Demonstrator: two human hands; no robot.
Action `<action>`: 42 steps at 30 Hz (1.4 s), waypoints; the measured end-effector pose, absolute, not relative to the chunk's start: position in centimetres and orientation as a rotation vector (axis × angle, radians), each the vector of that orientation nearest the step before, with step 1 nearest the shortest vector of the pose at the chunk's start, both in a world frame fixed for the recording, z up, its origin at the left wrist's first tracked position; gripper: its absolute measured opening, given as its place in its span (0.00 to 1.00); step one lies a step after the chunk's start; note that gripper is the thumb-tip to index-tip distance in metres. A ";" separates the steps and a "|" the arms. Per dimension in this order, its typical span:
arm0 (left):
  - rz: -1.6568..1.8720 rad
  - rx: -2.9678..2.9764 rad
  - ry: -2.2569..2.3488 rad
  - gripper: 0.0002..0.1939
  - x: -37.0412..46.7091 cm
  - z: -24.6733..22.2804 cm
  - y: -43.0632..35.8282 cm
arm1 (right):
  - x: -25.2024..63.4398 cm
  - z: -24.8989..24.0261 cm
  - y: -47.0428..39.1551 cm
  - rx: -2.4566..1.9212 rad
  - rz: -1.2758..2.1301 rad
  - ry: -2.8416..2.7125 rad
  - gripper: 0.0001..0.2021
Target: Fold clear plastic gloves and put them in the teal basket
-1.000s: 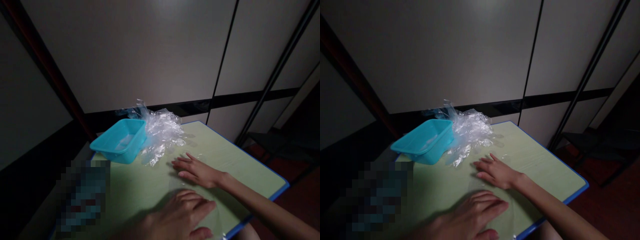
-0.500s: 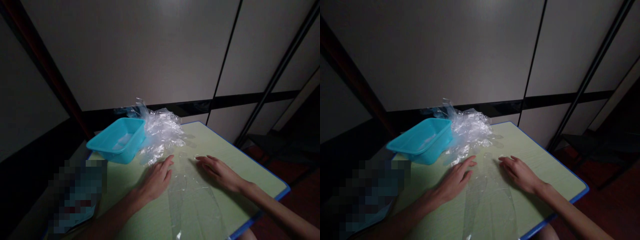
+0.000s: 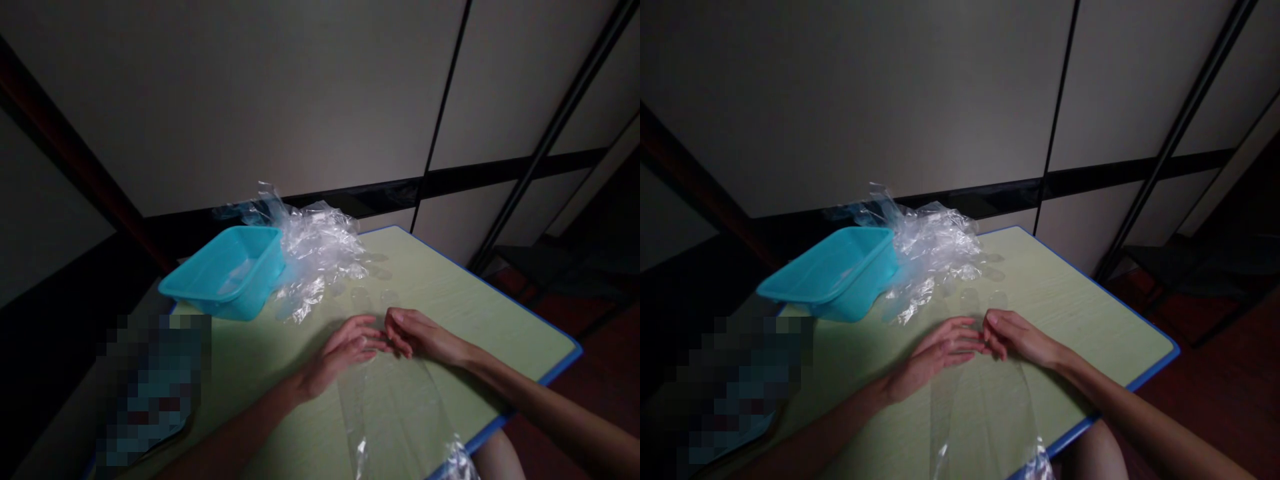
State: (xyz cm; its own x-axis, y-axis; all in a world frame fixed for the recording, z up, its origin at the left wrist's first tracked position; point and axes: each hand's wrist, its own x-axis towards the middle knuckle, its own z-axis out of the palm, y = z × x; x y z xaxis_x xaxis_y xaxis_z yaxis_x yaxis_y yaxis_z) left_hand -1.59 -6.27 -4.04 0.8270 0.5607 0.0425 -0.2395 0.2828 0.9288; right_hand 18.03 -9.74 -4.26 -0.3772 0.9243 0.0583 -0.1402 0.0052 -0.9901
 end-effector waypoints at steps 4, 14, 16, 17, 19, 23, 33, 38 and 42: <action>0.597 1.090 0.262 0.24 -1.7 -3.9 -5.8 | 18.1 -4.1 -9.9 -0.820 1.597 -1.308 0.20; 0.555 0.950 0.171 0.25 -2.1 -3.5 -4.8 | 18.0 -5.0 -10.3 -0.874 1.554 -1.314 0.20; 0.602 0.894 0.116 0.28 -2.3 -3.1 -4.6 | 18.4 -4.6 -10.9 -0.901 1.488 -1.372 0.18; 0.585 0.875 0.100 0.30 -2.4 -3.1 -4.5 | 18.7 -4.2 -11.3 -0.923 1.446 -1.418 0.17; 0.489 0.870 0.103 0.31 -2.6 -3.4 -4.3 | 19.4 -3.4 -12.3 -0.970 1.379 -1.515 0.16; 0.421 0.888 0.128 0.31 -2.6 -3.7 -4.1 | 20.3 -1.7 -14.4 -1.095 1.186 -1.758 0.17; 0.296 1.003 0.114 0.34 -2.5 -4.0 -4.3 | 21.0 -0.8 -19.6 -0.913 0.297 -2.873 0.32; 0.420 0.996 0.049 0.36 -2.8 -3.2 -4.0 | 20.7 -1.8 -20.0 -0.861 0.311 -2.868 0.30; 0.282 0.994 0.115 0.36 -3.3 -3.8 -3.9 | 20.4 -1.5 -19.8 -0.872 0.415 -2.832 0.29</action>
State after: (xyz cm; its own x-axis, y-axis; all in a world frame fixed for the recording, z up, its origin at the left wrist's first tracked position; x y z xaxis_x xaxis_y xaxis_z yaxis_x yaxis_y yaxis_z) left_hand -3.32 -3.85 -3.76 0.9576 0.2863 0.0327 -0.1820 0.5128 0.8390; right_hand 20.45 -19.85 -1.50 -0.8200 0.5691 0.0603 0.5280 0.7929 -0.3042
